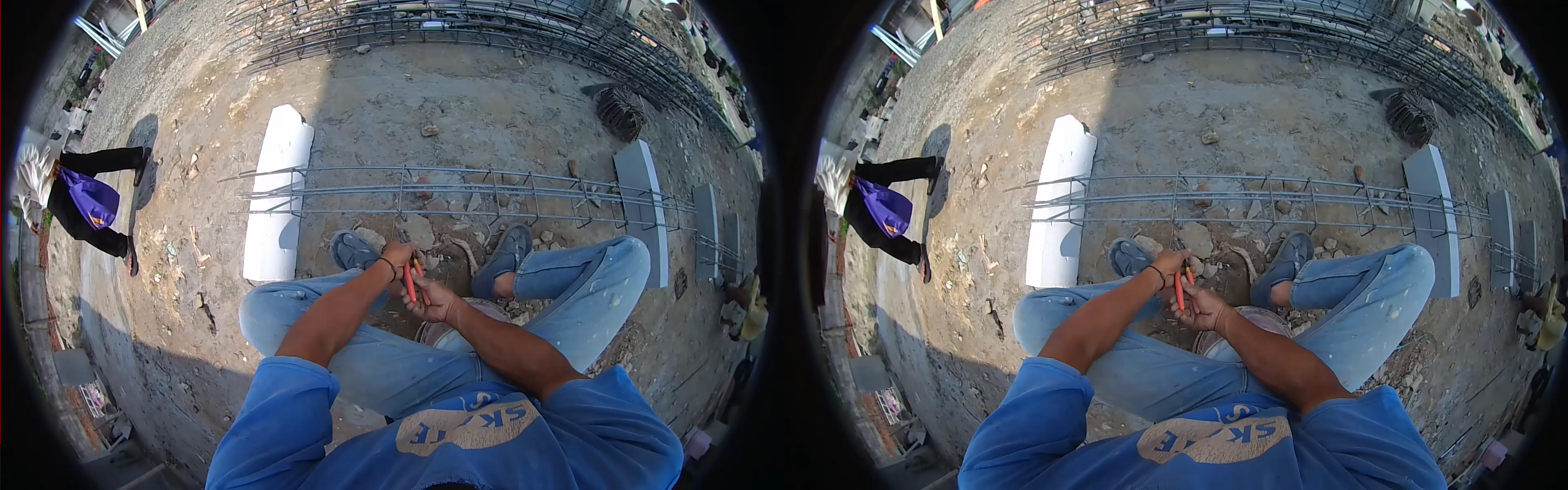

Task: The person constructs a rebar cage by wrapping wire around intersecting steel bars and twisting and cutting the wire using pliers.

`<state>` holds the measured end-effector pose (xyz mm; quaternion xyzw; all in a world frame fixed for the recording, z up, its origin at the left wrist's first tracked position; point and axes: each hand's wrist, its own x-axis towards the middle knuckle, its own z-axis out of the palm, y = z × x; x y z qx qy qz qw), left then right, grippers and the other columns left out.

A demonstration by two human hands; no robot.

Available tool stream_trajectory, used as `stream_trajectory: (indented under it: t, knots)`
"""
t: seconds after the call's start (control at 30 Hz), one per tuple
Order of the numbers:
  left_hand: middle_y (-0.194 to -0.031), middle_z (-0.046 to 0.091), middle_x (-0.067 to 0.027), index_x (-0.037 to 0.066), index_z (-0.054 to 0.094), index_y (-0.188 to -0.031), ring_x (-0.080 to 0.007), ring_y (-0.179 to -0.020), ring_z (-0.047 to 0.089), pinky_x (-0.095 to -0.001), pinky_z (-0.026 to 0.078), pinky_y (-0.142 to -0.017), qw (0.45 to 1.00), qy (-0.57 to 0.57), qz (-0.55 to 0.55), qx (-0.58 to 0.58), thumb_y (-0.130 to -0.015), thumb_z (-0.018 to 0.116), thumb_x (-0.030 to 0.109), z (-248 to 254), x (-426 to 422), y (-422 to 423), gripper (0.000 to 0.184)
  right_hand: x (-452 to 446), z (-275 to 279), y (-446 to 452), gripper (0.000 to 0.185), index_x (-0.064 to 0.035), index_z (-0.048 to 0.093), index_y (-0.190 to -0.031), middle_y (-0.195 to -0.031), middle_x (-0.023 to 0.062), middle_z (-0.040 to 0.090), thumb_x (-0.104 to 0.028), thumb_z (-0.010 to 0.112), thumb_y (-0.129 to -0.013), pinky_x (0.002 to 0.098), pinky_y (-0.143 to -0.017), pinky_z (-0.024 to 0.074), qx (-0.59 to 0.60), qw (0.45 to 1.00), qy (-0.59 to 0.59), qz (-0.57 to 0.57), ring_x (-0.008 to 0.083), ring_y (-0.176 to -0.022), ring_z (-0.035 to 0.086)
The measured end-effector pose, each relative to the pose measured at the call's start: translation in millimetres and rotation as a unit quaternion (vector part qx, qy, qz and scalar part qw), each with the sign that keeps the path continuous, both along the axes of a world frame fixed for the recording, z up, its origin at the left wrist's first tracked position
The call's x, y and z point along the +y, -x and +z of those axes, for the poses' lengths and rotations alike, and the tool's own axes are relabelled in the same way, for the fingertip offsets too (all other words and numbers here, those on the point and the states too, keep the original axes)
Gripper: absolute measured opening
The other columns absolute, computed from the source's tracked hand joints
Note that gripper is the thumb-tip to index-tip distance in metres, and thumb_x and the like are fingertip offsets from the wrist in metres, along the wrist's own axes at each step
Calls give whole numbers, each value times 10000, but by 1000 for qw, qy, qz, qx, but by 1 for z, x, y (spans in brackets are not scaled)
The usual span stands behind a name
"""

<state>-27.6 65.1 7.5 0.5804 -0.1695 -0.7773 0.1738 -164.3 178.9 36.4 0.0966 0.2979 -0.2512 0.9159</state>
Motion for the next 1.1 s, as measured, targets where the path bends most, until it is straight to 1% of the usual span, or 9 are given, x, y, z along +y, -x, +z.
stream_trajectory:
  t: [0.2,0.33,0.53,0.67,0.77,0.9,0.97,1.03,1.1]
  knots:
    - [-788,694,-282,-78,668,-897,-453,-825,717,-536,558,-732,869,264,-268,-320,-990,601,368,-1,-3,7,461,-7,30,8,343,-76,705,-1059,-917,66,740,-408,635,-1008,310,-620,573,224,962,139,74,166,-708,691]
    - [-845,675,-335,-61,681,-820,-509,-874,673,-573,521,-777,799,392,-192,-413,-1002,561,429,5,7,29,536,-14,46,14,259,-65,701,-1044,-927,65,747,-315,641,-1016,327,-673,604,273,948,150,63,166,-750,719]
    - [-797,675,-318,-48,682,-829,-514,-777,666,-569,524,-762,778,431,-255,-380,-1022,540,345,53,2,31,461,-11,116,46,388,-11,491,-1392,-1140,208,657,-34,538,-1007,644,-931,566,163,985,61,-15,407,-1019,715]
    - [-752,684,-288,-30,699,-805,-474,-717,686,-542,534,-688,693,503,-173,-487,-1027,541,316,80,-13,31,441,9,139,80,646,-203,349,-1560,-1255,199,603,46,485,-980,755,-1061,382,33,999,38,-1,455,-1264,575]
    - [-715,705,-161,-4,740,-1030,-239,-561,625,-398,479,-534,876,391,-55,-277,-1063,508,281,105,-49,-2,369,12,151,108,718,-336,340,-1577,-1127,120,629,22,517,-981,727,-1118,327,52,997,49,11,359,-1294,549]
    - [-931,726,-105,0,658,-1280,-102,-574,508,-264,408,-536,956,258,-85,-114,-1093,471,228,182,-73,-31,349,-35,140,173,388,-172,552,-1376,-1093,97,680,-138,628,-997,577,-898,529,218,956,196,-22,278,-1039,666]
    - [-964,718,-112,-14,610,-1315,-100,-593,519,-248,404,-535,957,266,-91,-74,-1095,477,215,228,-70,-20,344,-78,158,202,310,-108,603,-1224,-1059,149,717,-279,678,-977,510,-776,553,476,837,265,55,306,-947,705]
    - [-997,709,-120,-27,562,-1350,-98,-612,531,-232,401,-534,956,275,-91,-37,-1097,482,202,250,-64,-16,351,-110,144,236,400,-54,602,-1225,-1003,192,729,-352,669,-966,488,-782,546,743,475,429,196,374,-924,711]
    - [-1013,719,-125,-25,548,-1329,-116,-717,638,-218,507,-628,956,283,-67,23,-1085,509,185,259,-61,-16,325,-115,126,255,513,11,566,-1300,-1097,230,716,-365,653,-962,488,-828,544,836,319,398,204,454,-916,695]
